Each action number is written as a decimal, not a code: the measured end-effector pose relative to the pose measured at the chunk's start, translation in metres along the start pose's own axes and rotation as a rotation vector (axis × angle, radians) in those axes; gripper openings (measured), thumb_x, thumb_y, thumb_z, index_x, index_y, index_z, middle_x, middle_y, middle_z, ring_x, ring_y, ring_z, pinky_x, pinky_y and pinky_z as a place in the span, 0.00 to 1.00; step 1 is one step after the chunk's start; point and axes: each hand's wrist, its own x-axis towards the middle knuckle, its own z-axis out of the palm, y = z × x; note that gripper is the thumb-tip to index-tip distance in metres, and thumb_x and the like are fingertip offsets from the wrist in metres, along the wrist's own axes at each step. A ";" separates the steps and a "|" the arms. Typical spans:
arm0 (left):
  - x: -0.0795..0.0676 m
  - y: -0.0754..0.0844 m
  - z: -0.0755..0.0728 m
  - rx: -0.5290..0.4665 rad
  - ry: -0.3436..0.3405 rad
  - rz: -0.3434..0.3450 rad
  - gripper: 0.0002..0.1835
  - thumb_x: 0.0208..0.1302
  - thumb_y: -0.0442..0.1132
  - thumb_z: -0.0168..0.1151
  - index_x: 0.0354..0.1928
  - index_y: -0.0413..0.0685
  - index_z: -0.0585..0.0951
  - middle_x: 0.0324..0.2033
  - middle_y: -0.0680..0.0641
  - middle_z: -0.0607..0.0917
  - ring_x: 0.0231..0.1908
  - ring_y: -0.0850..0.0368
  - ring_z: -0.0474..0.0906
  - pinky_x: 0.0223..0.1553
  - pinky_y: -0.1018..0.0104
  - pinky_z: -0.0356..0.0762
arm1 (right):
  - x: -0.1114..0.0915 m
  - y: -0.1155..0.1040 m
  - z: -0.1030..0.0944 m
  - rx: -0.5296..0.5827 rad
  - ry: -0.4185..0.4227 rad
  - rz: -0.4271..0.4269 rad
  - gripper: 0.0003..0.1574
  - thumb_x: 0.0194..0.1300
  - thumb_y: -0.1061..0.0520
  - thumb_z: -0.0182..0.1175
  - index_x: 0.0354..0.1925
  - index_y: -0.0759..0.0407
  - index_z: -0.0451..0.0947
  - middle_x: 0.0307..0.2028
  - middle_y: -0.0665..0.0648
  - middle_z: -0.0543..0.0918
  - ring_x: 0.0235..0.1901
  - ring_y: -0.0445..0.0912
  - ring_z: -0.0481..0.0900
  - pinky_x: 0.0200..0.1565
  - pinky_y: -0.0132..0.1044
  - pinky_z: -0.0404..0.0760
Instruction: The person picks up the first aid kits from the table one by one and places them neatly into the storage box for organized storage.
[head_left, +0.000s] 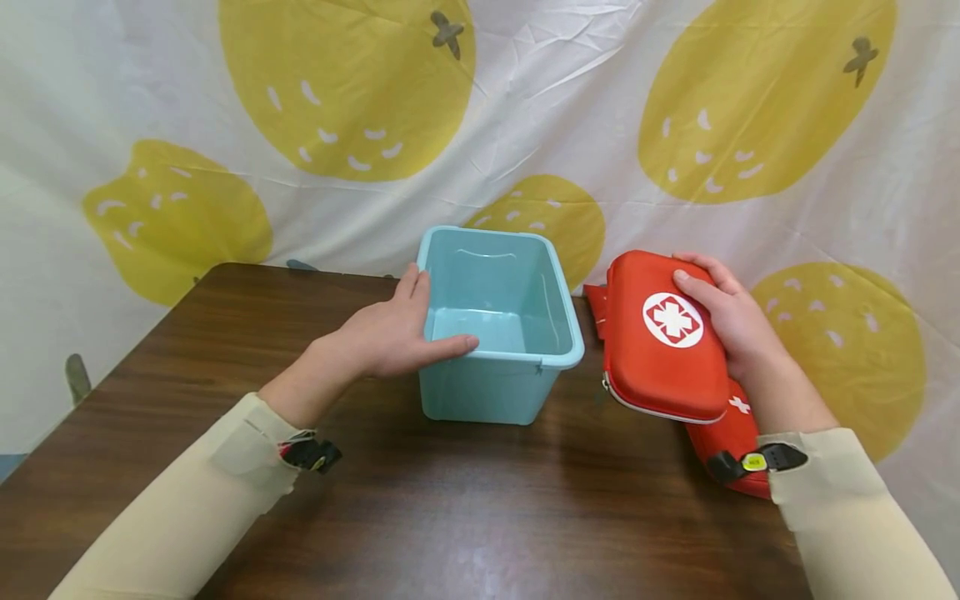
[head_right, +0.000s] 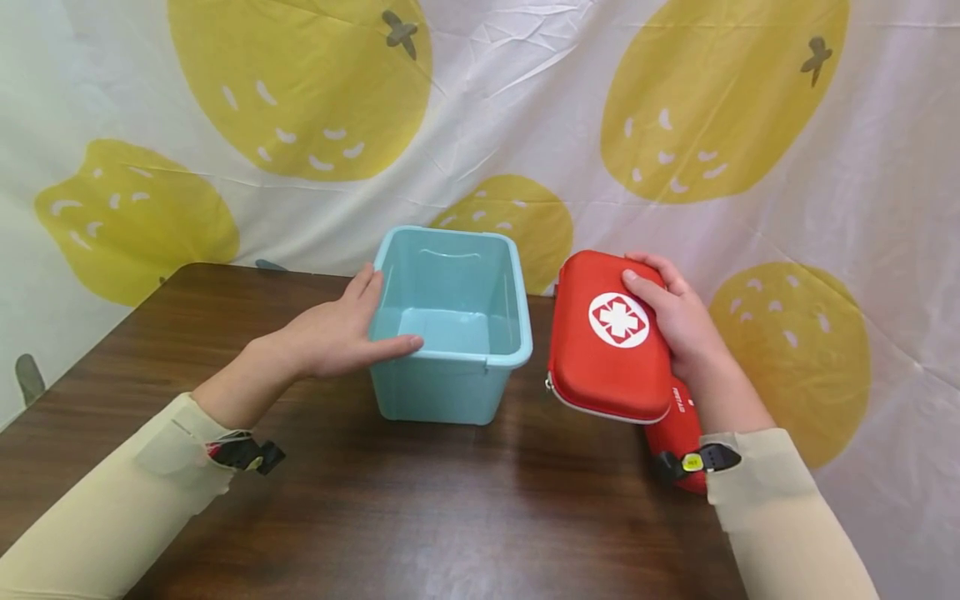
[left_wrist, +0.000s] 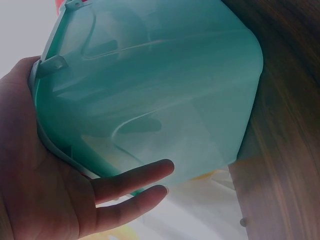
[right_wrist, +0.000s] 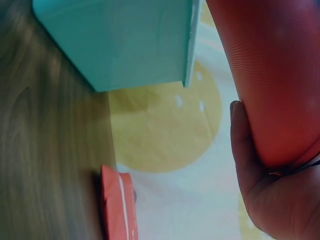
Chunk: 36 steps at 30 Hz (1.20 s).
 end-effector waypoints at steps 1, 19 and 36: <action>0.000 0.000 0.000 -0.001 0.002 0.001 0.72 0.65 0.85 0.52 0.89 0.39 0.38 0.90 0.38 0.37 0.67 0.33 0.81 0.63 0.40 0.82 | 0.001 -0.002 0.001 0.004 -0.004 -0.001 0.24 0.82 0.47 0.64 0.70 0.36 0.72 0.39 0.47 0.88 0.32 0.42 0.91 0.35 0.37 0.92; -0.002 0.000 0.000 -0.010 0.002 -0.001 0.71 0.66 0.84 0.53 0.89 0.39 0.37 0.90 0.38 0.37 0.65 0.34 0.82 0.62 0.42 0.83 | 0.029 -0.033 0.050 -0.036 -0.020 -0.013 0.25 0.80 0.43 0.65 0.70 0.35 0.73 0.38 0.47 0.87 0.31 0.40 0.89 0.34 0.34 0.90; -0.001 0.005 0.003 -0.013 -0.001 -0.001 0.72 0.65 0.84 0.53 0.89 0.38 0.38 0.90 0.38 0.38 0.68 0.34 0.81 0.64 0.41 0.82 | 0.065 -0.050 0.104 -0.021 -0.058 -0.023 0.27 0.79 0.44 0.66 0.71 0.36 0.74 0.39 0.49 0.87 0.32 0.41 0.89 0.36 0.34 0.91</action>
